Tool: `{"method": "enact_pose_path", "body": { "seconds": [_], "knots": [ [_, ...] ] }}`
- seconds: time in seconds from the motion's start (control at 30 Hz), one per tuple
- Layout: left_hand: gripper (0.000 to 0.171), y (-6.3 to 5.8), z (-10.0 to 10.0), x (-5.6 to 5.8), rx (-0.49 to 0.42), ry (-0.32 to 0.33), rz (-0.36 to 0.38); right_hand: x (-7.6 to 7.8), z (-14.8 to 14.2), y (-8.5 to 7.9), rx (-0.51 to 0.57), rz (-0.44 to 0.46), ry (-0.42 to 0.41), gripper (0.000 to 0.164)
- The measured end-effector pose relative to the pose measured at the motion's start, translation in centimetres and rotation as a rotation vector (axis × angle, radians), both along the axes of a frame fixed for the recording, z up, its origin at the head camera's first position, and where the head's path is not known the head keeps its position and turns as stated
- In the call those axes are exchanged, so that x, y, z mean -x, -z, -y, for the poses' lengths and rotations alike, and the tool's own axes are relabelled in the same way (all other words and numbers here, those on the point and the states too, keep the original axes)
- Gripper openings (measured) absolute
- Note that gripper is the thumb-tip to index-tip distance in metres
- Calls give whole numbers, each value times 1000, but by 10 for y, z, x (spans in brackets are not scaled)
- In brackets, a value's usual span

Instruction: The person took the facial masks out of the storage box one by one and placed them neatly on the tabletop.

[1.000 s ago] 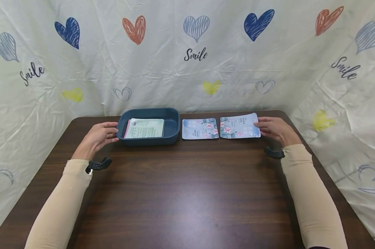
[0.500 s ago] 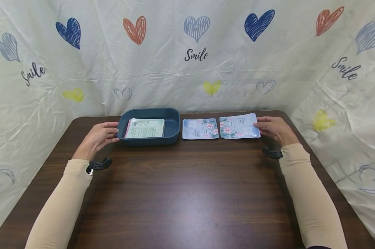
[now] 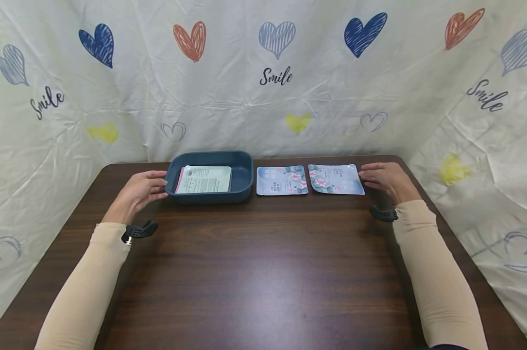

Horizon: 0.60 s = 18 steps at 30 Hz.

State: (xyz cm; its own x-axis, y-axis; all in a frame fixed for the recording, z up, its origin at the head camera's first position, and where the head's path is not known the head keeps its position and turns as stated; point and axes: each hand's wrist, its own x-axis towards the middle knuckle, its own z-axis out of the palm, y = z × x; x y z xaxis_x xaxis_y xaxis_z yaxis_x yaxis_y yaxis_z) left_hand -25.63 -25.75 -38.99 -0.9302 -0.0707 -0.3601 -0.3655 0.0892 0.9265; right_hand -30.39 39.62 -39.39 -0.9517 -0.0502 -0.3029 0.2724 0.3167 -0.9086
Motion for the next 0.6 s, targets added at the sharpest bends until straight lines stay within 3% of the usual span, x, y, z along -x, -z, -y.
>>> {"method": "enact_pose_path", "body": {
  "seconds": [0.17,0.33,0.5,0.6],
  "knots": [
    [49,0,-1,0,-4,-12,8,0,5,-3,43,4,-23,51],
    [48,-1,-2,0,2,-11,3,-2,14,-7,121,4,-42,38],
    [48,0,-2,0,8,-9,4,1,32,-12,224,78,-41,16],
    [48,0,-1,0,6,-8,3,2,46,-17,268,88,-42,12]
  ]
}}
